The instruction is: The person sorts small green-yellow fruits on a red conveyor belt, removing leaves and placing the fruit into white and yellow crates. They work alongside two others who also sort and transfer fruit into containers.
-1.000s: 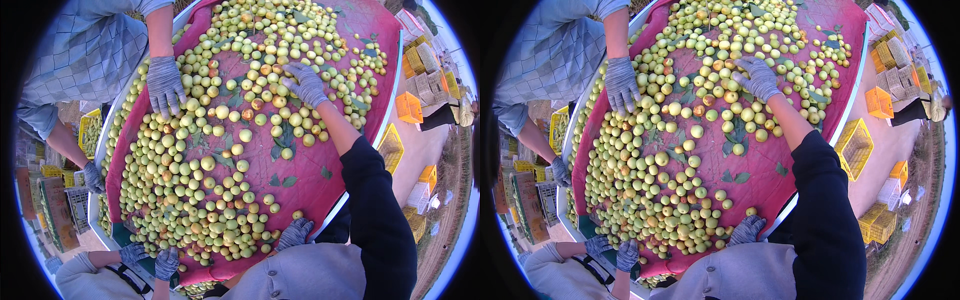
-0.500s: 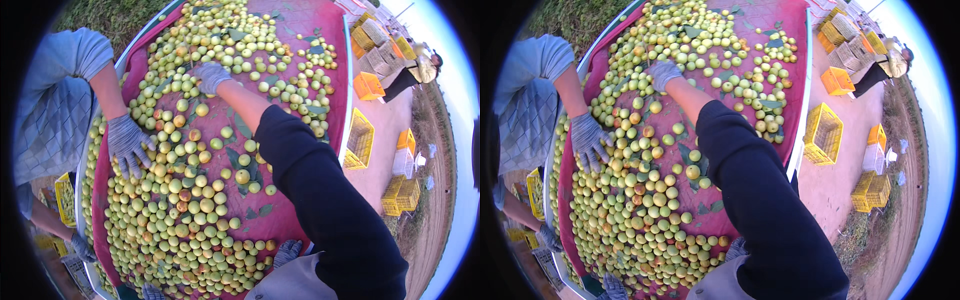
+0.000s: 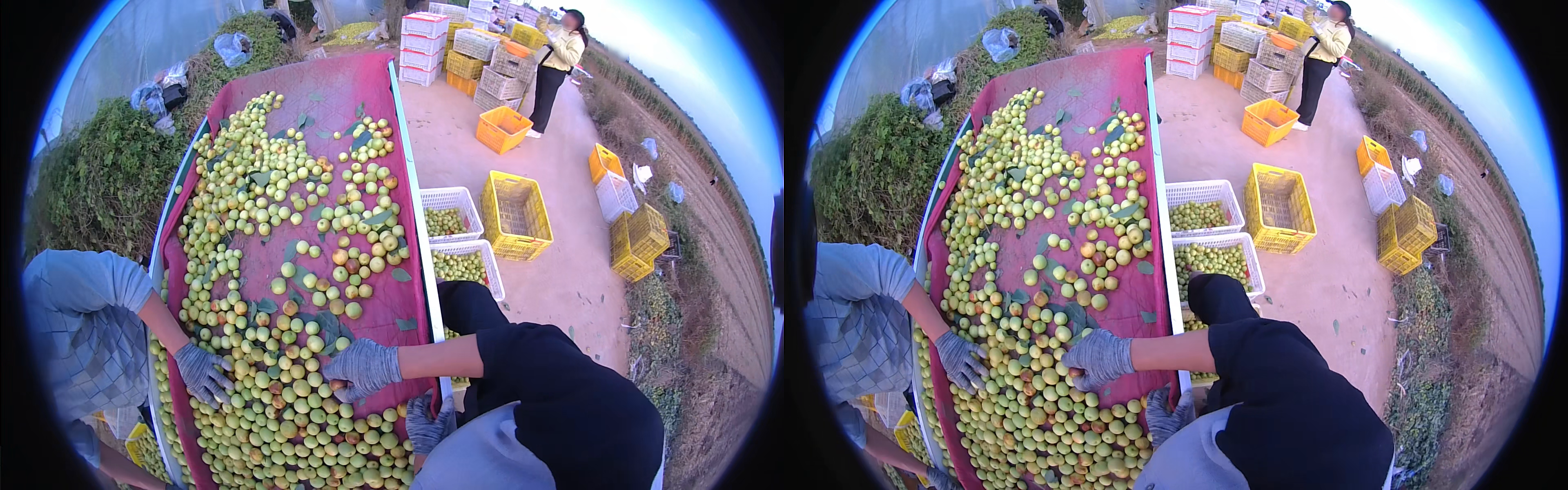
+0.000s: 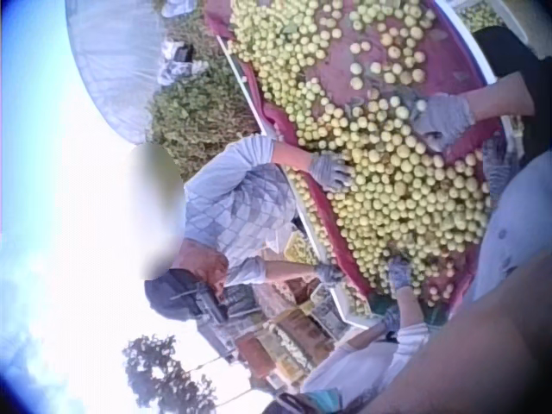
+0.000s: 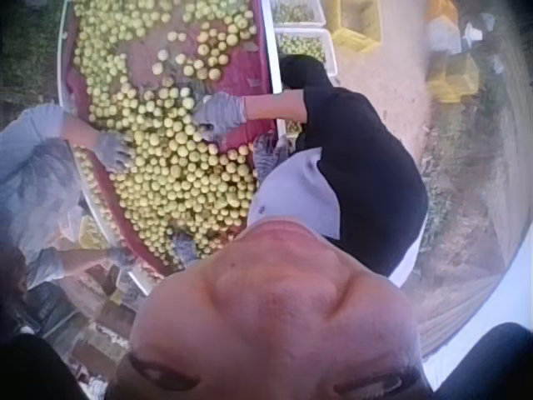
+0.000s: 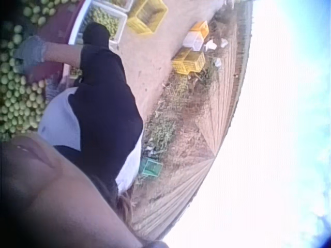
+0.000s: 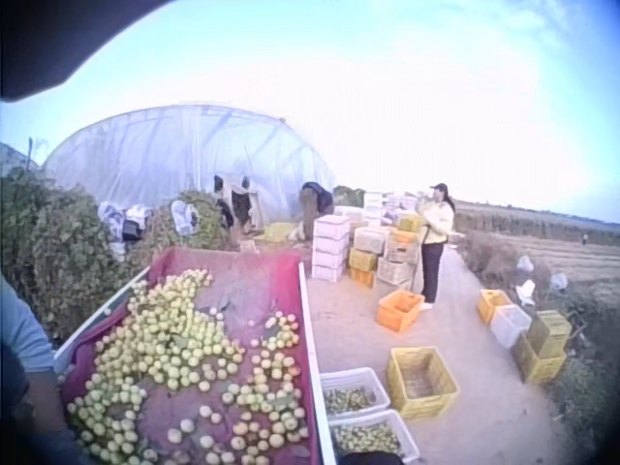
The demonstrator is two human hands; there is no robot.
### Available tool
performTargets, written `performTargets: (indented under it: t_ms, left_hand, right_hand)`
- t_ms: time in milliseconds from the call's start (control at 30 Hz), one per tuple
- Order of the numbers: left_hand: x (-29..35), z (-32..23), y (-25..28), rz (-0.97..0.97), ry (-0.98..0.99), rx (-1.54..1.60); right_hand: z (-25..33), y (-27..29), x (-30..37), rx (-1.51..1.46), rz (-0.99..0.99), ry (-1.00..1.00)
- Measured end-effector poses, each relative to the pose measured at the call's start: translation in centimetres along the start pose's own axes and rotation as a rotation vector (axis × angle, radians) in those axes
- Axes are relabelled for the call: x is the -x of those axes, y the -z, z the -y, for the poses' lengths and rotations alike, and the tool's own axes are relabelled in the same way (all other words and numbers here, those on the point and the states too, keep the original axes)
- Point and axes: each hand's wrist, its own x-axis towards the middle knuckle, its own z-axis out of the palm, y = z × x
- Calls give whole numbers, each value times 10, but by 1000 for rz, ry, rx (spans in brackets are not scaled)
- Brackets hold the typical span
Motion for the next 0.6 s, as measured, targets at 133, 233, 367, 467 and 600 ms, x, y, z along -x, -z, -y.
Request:
performTargets:
  t_ms: [133, 233, 367, 467, 600]
  left_hand:
    - [24, -31, 39, 12, 137, 650]
    - [32, -48, 42, 69, 31, 1174]
    - [50, -54, 22, -10, -107, 1264]
    - [63, -45, 9, -217, -116, 1330]
    - [69, -23, 10, -230, -194, 1519]
  right_hand:
    - [21, -19, 73, -163, -267, -65]
    - [35, -33, 93, -199, -242, 29]
    - [53, -49, 106, -168, -415, 215]
    - [64, -64, 115, -127, -361, 232]
    - [79, -90, 118, -30, -350, 327]
